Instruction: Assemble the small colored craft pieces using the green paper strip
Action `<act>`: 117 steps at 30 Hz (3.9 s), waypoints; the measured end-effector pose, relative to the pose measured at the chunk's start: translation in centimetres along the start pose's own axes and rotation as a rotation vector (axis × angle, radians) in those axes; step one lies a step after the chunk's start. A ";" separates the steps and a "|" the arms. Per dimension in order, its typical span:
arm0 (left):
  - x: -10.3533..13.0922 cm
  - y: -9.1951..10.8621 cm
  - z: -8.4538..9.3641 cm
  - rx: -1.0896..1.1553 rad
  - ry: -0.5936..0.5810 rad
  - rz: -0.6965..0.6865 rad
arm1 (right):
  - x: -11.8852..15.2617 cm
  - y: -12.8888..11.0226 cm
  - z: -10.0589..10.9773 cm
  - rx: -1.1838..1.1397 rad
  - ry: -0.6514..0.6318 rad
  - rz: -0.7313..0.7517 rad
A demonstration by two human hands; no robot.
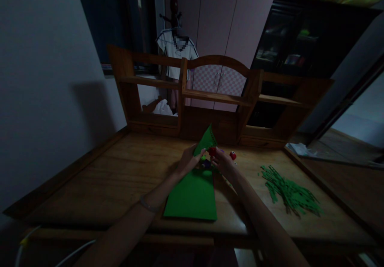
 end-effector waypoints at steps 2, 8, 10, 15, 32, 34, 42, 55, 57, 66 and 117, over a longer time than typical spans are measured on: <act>-0.1 -0.1 0.0 0.006 0.005 -0.005 | 0.0 0.0 0.0 0.023 0.010 -0.006; 0.0 -0.1 0.0 0.014 -0.002 0.034 | -0.1 0.2 0.1 0.047 0.009 0.002; 0.0 0.0 0.0 0.015 -0.008 0.038 | -0.1 0.2 0.1 0.037 0.019 0.005; -0.1 -0.1 -0.1 -0.009 0.016 0.024 | 0.0 0.1 0.0 0.065 0.005 0.009; 0.1 0.2 0.0 -0.011 0.017 -0.017 | 0.0 0.1 0.0 0.001 -0.014 0.006; 0.0 0.1 0.0 -0.015 0.019 -0.022 | -0.1 0.1 0.0 0.001 0.000 0.003; -0.2 -0.3 0.0 -0.025 0.038 -0.017 | -0.5 0.5 0.5 -0.046 -0.003 -0.004; -0.1 -0.5 0.3 -0.021 0.092 0.125 | -0.6 0.3 0.6 -0.142 0.020 -0.026; -0.1 -0.7 0.3 -0.024 0.080 0.165 | -0.6 0.3 0.6 -0.102 0.003 -0.019; -0.1 -0.9 0.1 0.035 -0.002 0.202 | -0.3 0.3 0.7 0.097 -0.060 0.050; -0.1 0.4 0.1 0.004 -0.050 -0.044 | 0.1 0.3 0.3 0.457 0.045 0.201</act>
Point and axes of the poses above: each hand's wrist, its own x-axis away from the middle knuckle, its own z-axis out of the back of the hand, y = z × x, the point moved 1 cm from there along -x, towards the middle knuckle, and after that the axes turned 4 degrees about z, right-handed, at the moved point
